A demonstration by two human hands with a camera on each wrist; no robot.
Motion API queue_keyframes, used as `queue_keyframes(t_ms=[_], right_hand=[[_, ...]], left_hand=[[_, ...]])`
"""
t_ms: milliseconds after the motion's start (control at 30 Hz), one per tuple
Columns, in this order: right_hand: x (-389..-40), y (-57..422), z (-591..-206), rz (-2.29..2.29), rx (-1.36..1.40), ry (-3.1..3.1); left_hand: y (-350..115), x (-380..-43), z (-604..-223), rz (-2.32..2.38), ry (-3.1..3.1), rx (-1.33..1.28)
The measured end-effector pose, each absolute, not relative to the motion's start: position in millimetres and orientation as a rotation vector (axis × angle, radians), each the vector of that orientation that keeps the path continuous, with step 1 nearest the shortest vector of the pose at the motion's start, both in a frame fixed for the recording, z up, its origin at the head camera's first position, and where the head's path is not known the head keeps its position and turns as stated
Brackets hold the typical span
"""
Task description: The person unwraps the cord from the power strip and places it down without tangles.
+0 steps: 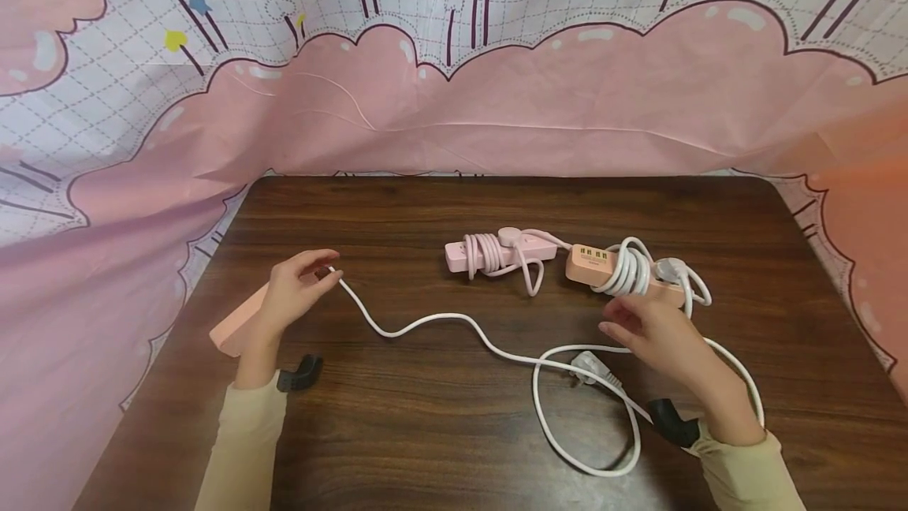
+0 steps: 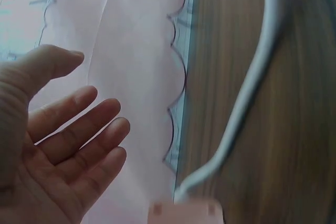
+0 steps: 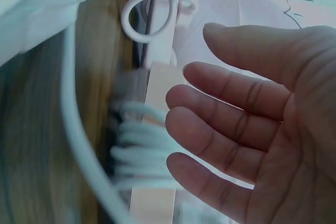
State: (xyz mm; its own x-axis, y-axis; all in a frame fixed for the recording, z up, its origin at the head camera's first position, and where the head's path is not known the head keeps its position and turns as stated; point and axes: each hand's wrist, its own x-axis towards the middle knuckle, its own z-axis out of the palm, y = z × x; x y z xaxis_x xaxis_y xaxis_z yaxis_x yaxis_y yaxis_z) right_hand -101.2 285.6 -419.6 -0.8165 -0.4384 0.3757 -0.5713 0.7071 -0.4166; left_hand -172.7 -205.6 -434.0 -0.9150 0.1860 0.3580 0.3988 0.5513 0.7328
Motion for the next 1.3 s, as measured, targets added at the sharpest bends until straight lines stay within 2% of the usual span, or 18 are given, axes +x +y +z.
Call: queue_keyframes(t_ms=[400,733,1300], right_hand=[[-130,261,-412,0.797,0.713,-2.709],[-153,232,-406,0.986,0.627,-2.679],[-188,211,-414,1.033,0.463,-2.707]], left_hand=[[-145,-197,-426,-1.372,-2.580,-0.663],[-102,-209,-427,-1.438,-2.604,-0.712],[-60,-225,-442,-1.409,-2.702,-0.754]])
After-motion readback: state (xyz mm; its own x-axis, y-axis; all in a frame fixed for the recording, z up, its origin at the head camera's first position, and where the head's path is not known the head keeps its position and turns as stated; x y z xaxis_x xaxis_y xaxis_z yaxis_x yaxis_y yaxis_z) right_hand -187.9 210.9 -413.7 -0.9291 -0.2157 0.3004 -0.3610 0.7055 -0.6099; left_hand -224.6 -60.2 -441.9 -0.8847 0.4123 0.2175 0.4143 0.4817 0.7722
